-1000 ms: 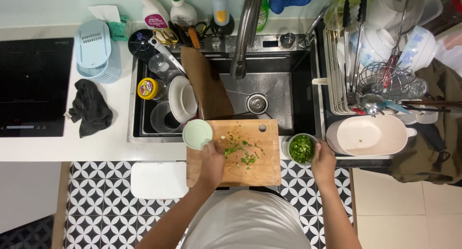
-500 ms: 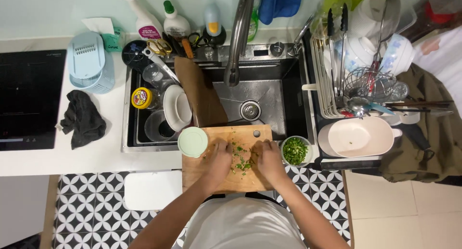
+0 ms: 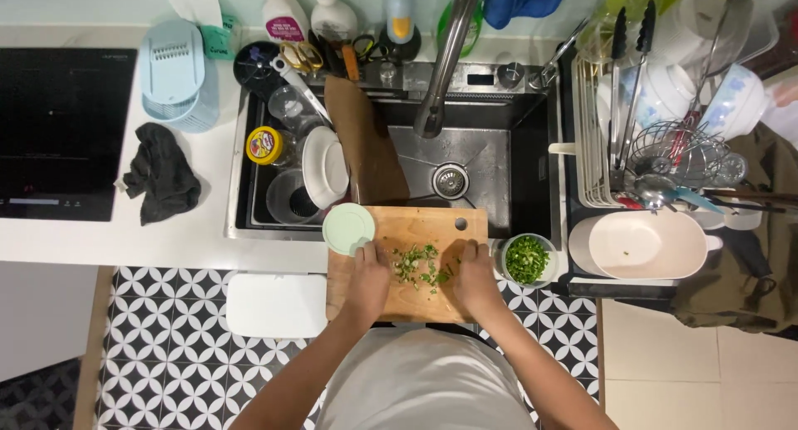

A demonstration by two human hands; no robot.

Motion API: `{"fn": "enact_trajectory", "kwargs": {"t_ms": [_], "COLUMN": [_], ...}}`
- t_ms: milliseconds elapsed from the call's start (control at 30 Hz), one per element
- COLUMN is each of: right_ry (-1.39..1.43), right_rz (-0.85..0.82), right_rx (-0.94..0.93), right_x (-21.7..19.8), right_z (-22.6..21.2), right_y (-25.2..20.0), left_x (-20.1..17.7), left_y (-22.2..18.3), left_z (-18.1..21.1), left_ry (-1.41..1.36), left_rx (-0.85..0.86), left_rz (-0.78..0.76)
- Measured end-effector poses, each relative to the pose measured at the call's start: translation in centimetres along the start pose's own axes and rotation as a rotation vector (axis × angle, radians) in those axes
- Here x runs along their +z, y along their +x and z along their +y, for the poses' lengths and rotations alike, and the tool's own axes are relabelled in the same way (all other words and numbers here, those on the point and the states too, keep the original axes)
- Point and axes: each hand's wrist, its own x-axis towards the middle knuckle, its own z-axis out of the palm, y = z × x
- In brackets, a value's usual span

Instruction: Transferring chopped herbs to a container and then washing the cutting board and sink area.

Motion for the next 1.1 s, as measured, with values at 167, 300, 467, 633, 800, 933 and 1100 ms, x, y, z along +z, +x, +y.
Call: {"fn": "enact_trajectory", "kwargs": {"t_ms": [167, 300, 467, 633, 800, 933, 1100], "right_ry": [0.202, 0.173, 0.116, 0.146, 0.011, 0.102, 0.225], "right_rz": [-0.093, -0.042, 0.05, -0.181, -0.418, -0.283, -0.303], "right_rx": [-0.008, -0.06, -0.18, -0.254, -0.091, -0.259, -0.223], "right_x": [-0.3, -0.1, 1.3, -4.3, -6.6, -3.9, -2.4], "right_z": [-4.5, -4.3, -2.5, -4.9, -4.7, -3.1, -3.7], "right_y": [0.0, 2.2, 3.0, 1.2, -0.1, -0.4, 1.2], "left_x": [4.1, 1.9, 1.1, -0.5, -2.6, 5.5, 4.4], "left_y": [0.8, 3.0, 2.3, -1.0, -3.8, -2.1, 1.8], "left_z": [2.2, 1.6, 2.3, 1.1, -0.1, -1.5, 1.4], "left_ry": [-0.152, -0.063, -0.138, -0.267, -0.499, -0.416, -0.48], "left_rx": [0.084, -0.026, -0.019, 0.178, -0.129, -0.007, -0.006], "left_rz": [0.204, 0.32, 0.173, 0.302, -0.041, 0.173, 0.153]}}
